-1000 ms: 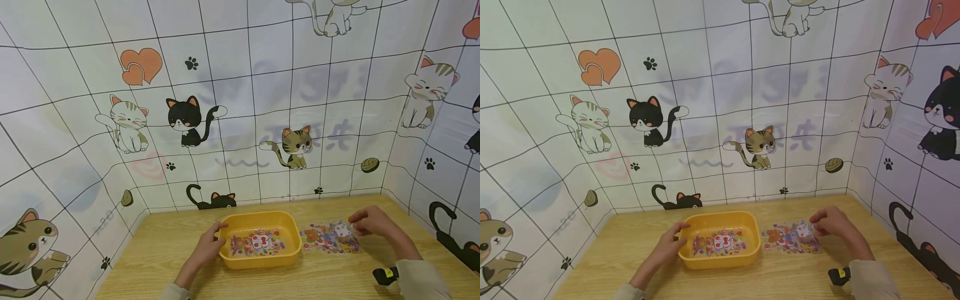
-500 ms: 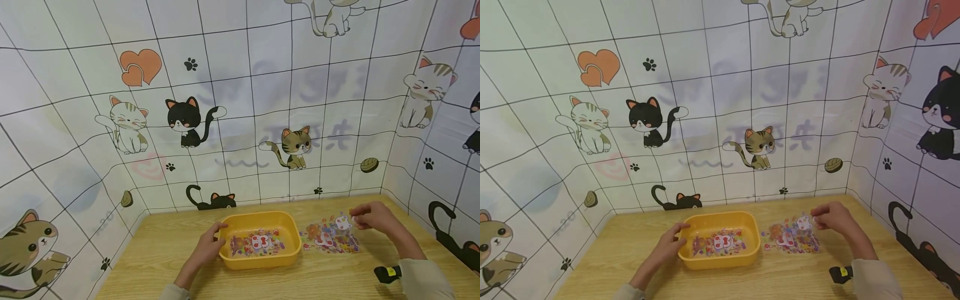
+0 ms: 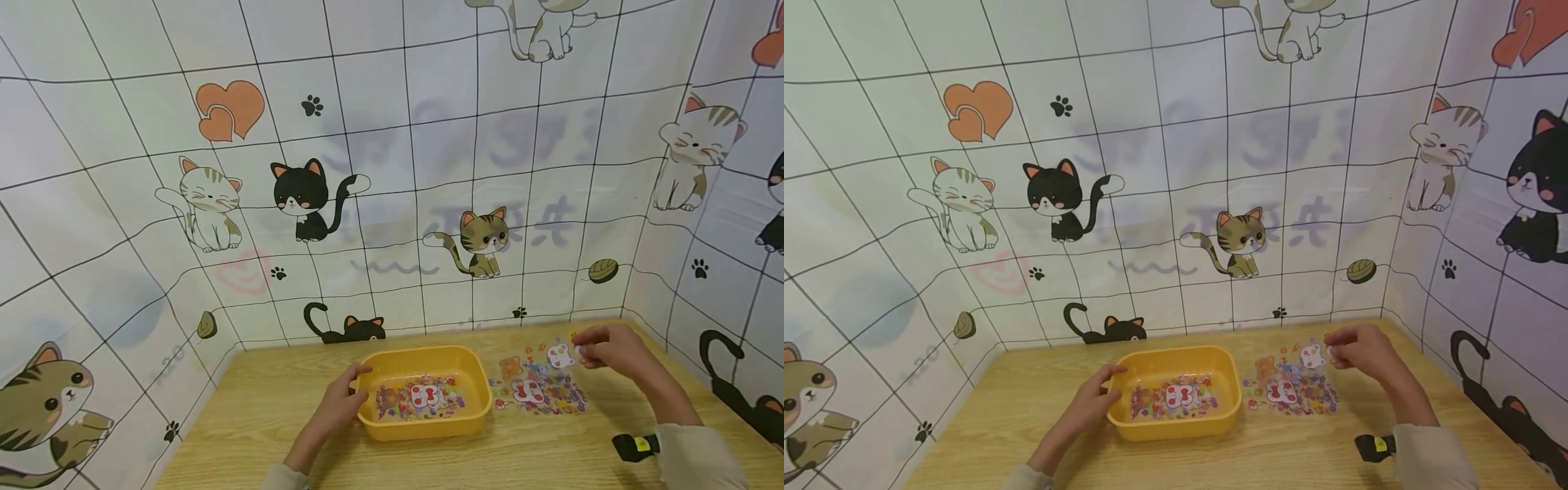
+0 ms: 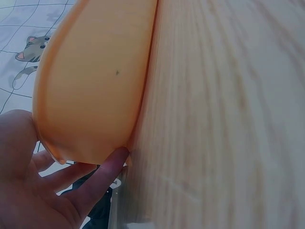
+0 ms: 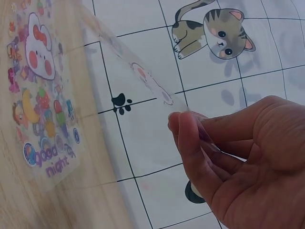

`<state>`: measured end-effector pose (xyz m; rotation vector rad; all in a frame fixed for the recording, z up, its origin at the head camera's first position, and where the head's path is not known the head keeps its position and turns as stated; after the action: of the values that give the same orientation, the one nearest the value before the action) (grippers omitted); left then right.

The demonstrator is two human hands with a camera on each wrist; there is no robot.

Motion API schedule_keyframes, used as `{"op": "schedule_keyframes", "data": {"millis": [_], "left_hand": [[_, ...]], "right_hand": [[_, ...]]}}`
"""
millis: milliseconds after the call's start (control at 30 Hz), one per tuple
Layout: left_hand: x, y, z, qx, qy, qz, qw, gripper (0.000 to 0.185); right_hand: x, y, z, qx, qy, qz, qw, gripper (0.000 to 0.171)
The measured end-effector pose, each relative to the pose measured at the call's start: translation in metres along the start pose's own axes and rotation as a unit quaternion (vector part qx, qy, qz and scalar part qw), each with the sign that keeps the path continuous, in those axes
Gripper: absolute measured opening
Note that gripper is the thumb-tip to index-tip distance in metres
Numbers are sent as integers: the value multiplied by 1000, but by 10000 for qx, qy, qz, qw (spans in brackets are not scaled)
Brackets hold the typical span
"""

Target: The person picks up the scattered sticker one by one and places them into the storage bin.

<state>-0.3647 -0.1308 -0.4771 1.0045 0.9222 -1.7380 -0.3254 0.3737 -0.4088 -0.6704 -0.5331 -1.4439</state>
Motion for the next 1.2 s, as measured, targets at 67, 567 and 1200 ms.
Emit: {"op": "schedule_keyframes", "data": {"millis": [67, 567, 1200], "left_hand": [[0, 0, 0, -2, 25, 15, 10000, 43], [0, -1, 0, 13, 52, -47, 10000, 43], [0, 0, 0, 37, -24, -122, 9999, 43]], "right_hand": [[2, 1, 1, -57, -6, 48, 10000, 29], [23, 6, 6, -334, 266, 178, 9989, 28], [47, 14, 9, -616, 385, 250, 9970, 30]]}}
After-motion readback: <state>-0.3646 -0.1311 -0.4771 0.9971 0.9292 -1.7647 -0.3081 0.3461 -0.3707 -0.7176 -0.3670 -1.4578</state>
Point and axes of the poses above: each hand's wrist, its own y-axis away from the middle knuckle, its own z-axis out of the back of the hand, x = y × z, the point moved 6 cm from there along -y, towards the middle knuckle, and after that the axes turned 11 degrees about y, right-handed, at the moved point
